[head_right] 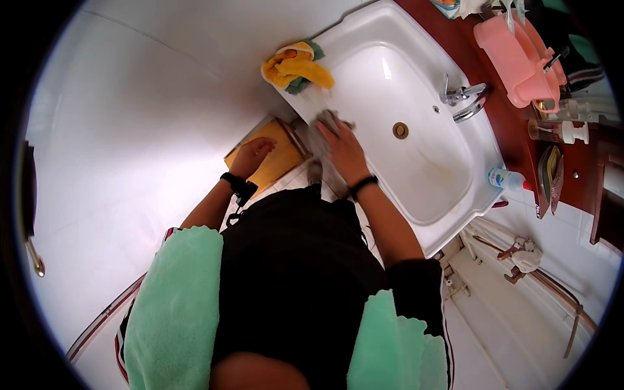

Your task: The person wipes the edges and basin of a sink using a cloth, rinses the cloth in a bucket of water, and then wipes a wall-mounted towel rack.

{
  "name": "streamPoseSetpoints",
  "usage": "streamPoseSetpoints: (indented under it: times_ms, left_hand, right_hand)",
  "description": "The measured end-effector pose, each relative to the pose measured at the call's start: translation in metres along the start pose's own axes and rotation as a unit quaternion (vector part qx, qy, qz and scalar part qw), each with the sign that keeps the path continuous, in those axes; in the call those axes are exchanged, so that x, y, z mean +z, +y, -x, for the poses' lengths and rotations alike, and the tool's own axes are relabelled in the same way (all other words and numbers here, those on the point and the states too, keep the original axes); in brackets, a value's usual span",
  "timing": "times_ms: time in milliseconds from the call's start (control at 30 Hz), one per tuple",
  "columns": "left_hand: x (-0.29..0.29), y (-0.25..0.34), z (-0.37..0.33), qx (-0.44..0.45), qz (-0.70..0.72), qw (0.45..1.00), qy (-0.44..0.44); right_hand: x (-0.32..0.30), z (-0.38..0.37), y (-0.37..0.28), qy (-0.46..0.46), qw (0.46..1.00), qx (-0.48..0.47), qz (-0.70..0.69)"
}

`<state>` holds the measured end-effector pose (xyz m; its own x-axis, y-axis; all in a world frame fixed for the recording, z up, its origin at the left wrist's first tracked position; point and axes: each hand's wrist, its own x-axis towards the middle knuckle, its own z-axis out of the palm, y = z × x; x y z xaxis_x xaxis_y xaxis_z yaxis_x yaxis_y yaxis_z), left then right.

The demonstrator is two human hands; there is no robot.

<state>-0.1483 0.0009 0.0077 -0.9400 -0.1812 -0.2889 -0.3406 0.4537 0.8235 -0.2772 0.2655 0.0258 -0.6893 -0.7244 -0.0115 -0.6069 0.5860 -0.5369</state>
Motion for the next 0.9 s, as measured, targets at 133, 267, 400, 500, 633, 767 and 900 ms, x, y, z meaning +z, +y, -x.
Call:
streamPoseSetpoints:
  times_ms: [133,267,400,500,633,767,900]
  left_hand:
    - [-0.001,0.016,0.003,0.03,-0.019,0.999,-0.032]
    - [0.006,0.021,-0.002,0.045,-0.003,0.997,-0.059]
    - [0.015,0.024,-0.026,0.092,-0.049,0.994,-0.028]
    - [0.022,0.041,-0.052,0.179,-0.027,0.983,0.019]
    - [0.034,0.085,-0.088,0.286,-0.106,0.952,-0.018]
    - [0.06,0.089,-0.117,0.321,-0.248,0.912,-0.057]
    - [0.085,0.068,-0.13,0.295,-0.374,0.874,-0.095]
  right_hand:
    - [0.028,-0.084,-0.011,0.009,0.999,0.004,0.052]
    - [0.027,-0.079,-0.004,-0.023,0.997,0.025,0.073]
    - [0.008,0.007,0.007,-0.002,0.999,0.048,0.003]
    - [-0.021,0.1,0.013,0.016,0.994,0.1,-0.041]
    - [-0.037,0.239,0.036,0.034,0.961,0.275,-0.016]
    - [-0.054,0.33,0.051,-0.008,0.928,0.346,0.138]
    - [-0.071,0.361,0.055,-0.025,0.908,0.405,0.105]
